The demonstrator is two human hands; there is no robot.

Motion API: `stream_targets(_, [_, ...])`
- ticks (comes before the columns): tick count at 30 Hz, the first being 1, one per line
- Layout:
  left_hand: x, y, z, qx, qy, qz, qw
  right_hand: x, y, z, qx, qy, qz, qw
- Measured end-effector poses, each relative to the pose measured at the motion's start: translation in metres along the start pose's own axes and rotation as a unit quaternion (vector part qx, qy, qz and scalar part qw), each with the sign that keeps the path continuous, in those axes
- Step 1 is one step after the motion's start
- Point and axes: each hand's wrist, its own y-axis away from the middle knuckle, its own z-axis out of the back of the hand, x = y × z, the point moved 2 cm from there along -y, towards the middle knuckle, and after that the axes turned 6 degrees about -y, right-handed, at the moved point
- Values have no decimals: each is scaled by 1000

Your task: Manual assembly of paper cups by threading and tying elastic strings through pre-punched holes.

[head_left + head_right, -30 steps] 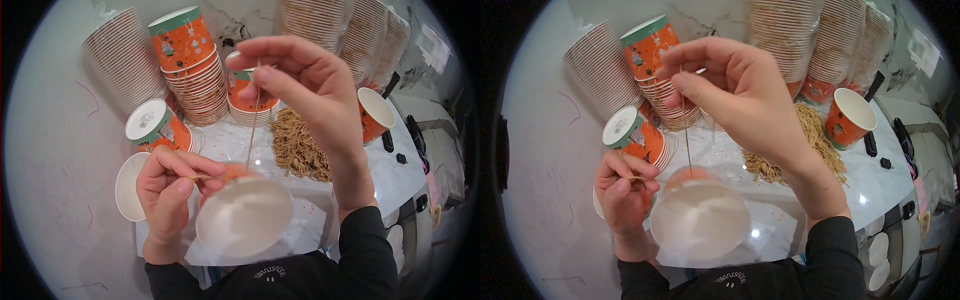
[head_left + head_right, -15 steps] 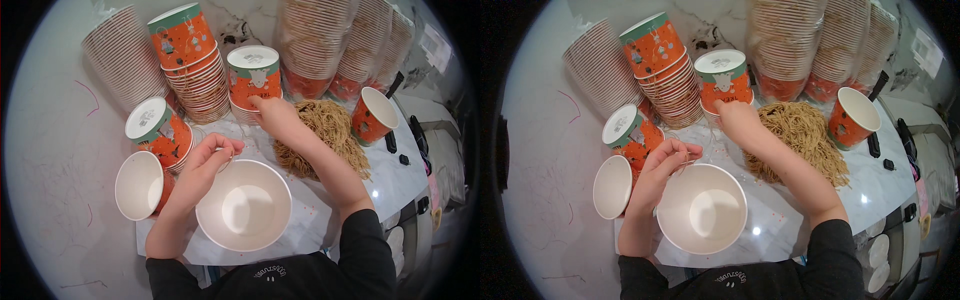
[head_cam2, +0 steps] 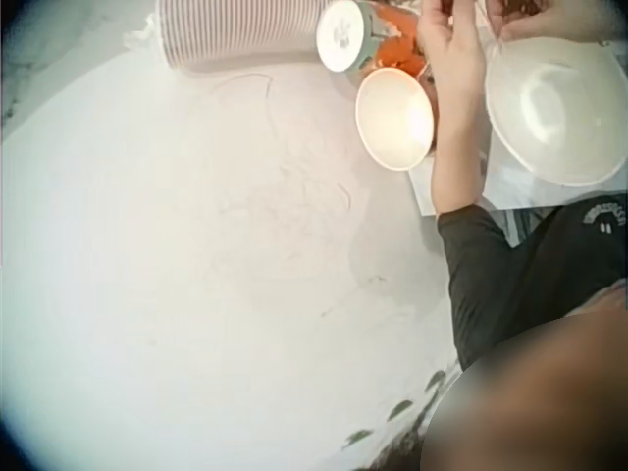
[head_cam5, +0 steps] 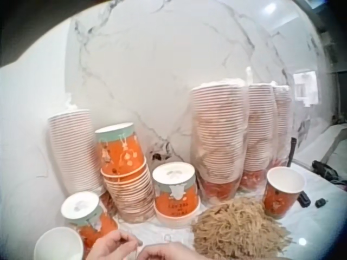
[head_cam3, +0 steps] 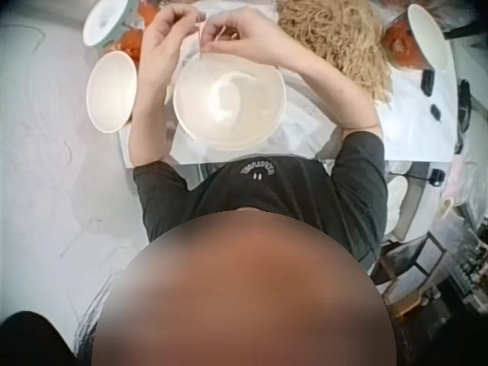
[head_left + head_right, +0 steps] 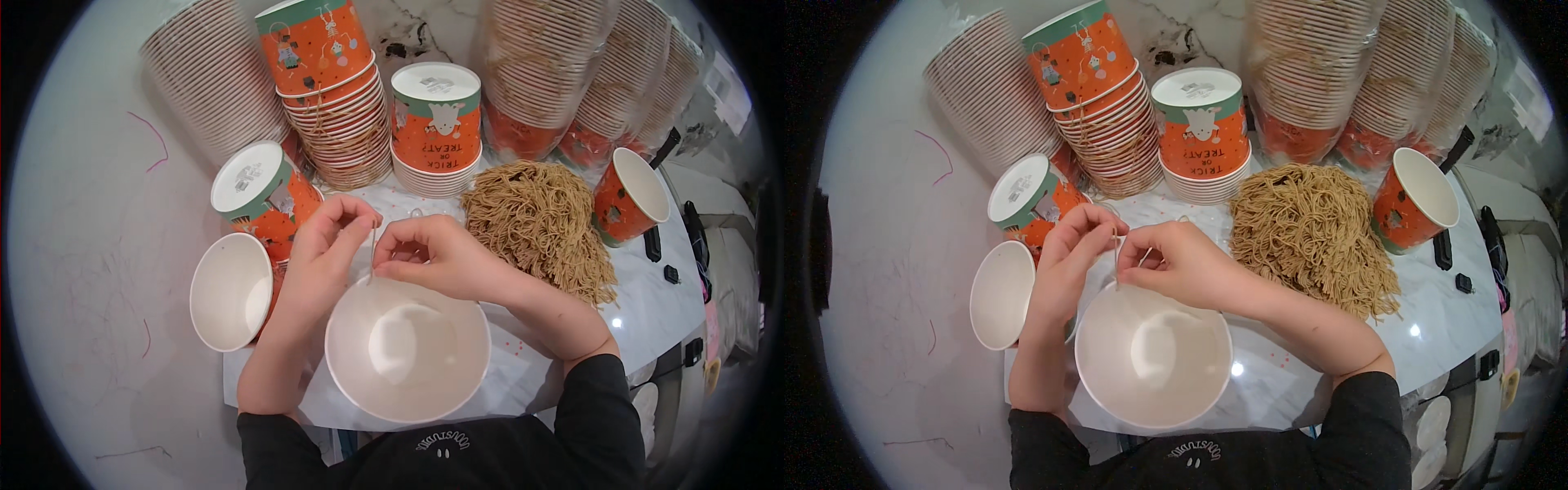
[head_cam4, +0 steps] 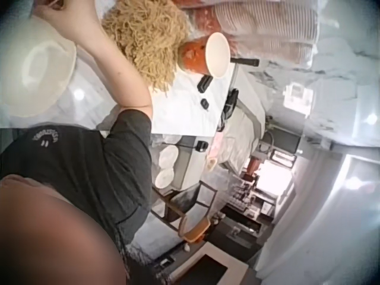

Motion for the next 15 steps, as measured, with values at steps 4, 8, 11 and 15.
stream_targets(4, [-11,-1,5,-58,-148,-37,987,7,5,-2,3,24,-15,1000])
stream_targets(8, [-13,0,2,21,-139,-83,987,4,6,-6,17,36,-1,999])
stream_targets(11, [-18,2,3,-75,-316,-161,932,10,8,-8,49,67,-3,997])
stream_targets(15, [-24,3,15,-238,-485,-150,828,19,13,-3,96,108,-33,989])
